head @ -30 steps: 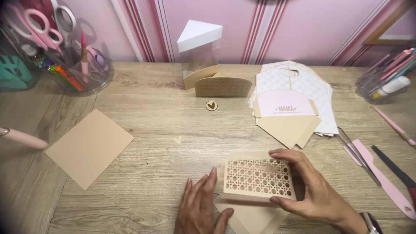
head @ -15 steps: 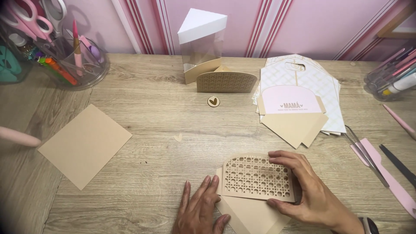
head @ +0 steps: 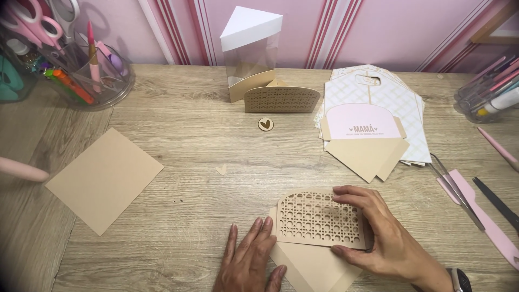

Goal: Assembling small decorative paper boxes by folding and gluing pre-cut cardboard pieces.

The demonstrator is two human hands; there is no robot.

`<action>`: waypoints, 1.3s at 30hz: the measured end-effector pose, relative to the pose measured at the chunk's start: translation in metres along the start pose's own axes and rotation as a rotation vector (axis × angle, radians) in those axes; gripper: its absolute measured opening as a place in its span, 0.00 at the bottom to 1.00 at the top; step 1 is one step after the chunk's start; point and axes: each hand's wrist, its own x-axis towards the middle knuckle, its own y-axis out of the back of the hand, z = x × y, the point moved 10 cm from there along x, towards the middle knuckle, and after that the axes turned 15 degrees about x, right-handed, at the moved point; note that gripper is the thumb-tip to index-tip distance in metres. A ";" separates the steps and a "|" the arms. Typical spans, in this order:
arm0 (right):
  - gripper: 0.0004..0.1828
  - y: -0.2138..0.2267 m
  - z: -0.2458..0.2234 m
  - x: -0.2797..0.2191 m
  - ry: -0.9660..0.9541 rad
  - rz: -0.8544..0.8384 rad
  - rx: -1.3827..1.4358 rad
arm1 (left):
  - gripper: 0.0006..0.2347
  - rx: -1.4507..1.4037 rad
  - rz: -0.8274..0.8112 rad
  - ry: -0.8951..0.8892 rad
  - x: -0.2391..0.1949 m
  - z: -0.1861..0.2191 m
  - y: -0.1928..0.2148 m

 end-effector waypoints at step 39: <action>0.33 0.023 0.013 -0.006 -0.053 -0.105 0.191 | 0.14 0.105 0.151 -0.039 0.000 0.006 0.005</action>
